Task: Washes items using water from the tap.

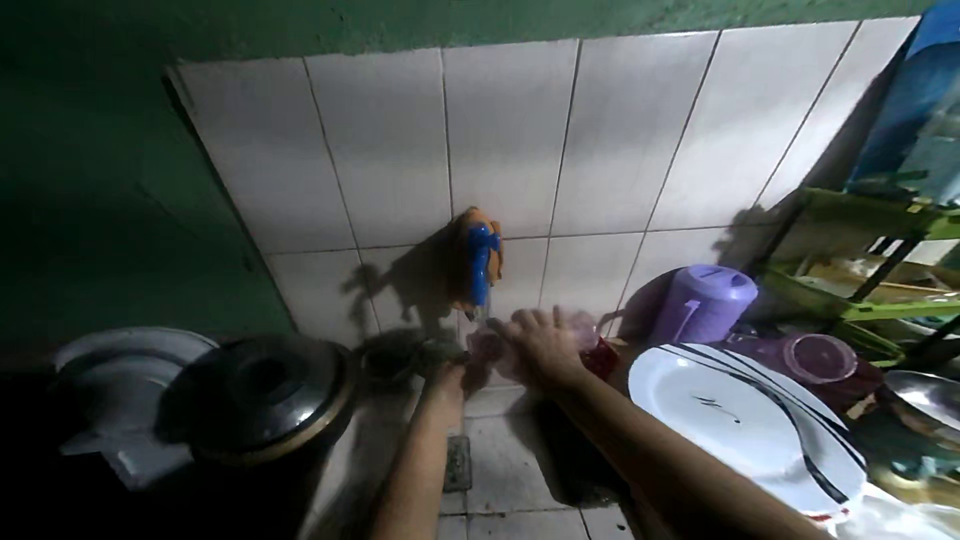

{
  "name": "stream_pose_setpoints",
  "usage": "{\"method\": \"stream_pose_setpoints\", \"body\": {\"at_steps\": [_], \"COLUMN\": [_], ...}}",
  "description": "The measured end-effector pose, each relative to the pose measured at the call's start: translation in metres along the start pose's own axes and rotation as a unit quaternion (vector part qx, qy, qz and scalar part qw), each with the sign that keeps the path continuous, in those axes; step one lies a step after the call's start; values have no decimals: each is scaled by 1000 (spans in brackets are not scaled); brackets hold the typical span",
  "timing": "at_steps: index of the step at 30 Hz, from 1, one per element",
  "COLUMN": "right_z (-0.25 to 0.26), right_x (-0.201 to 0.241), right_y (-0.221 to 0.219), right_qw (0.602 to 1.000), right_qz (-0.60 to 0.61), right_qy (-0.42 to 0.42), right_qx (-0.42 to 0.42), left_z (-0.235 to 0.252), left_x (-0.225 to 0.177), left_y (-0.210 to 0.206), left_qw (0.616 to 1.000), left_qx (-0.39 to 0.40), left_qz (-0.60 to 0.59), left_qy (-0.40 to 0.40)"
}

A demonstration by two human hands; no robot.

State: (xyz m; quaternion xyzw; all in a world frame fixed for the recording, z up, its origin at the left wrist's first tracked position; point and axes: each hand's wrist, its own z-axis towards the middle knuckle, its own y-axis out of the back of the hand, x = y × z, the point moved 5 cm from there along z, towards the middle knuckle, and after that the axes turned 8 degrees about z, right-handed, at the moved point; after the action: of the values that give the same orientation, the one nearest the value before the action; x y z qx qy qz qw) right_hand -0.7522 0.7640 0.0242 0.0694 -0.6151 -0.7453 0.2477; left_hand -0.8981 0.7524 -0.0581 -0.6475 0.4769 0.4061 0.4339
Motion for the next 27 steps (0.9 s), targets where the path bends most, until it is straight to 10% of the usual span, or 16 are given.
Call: {"method": "stream_pose_setpoints", "body": {"at_steps": [7, 11, 15, 20, 24, 27], "right_z": [-7, -7, -7, -12, -10, -8], "right_x": [15, 10, -15, -11, 4, 7], "right_y": [27, 36, 20, -29, -37, -42], "right_qw": [962, 974, 988, 861, 831, 811], "right_qz": [-210, -192, 78, 480, 533, 564], "right_qy": [172, 118, -109, -166, -159, -150], "right_qx": [-7, -9, 79, 17, -22, -42], "left_z": [6, -10, -16, -42, -43, -40], "left_x": [13, -17, -85, -186, -214, -218], "left_y": [-23, -10, 1, -34, -60, -64], "left_qw": [997, 952, 912, 781, 646, 634], "left_qx": [80, 60, -8, 45, 77, 72], "left_qz": [-9, 300, 389, 414, 577, 599], "left_qy": [20, 22, -128, -464, -493, -484]}}
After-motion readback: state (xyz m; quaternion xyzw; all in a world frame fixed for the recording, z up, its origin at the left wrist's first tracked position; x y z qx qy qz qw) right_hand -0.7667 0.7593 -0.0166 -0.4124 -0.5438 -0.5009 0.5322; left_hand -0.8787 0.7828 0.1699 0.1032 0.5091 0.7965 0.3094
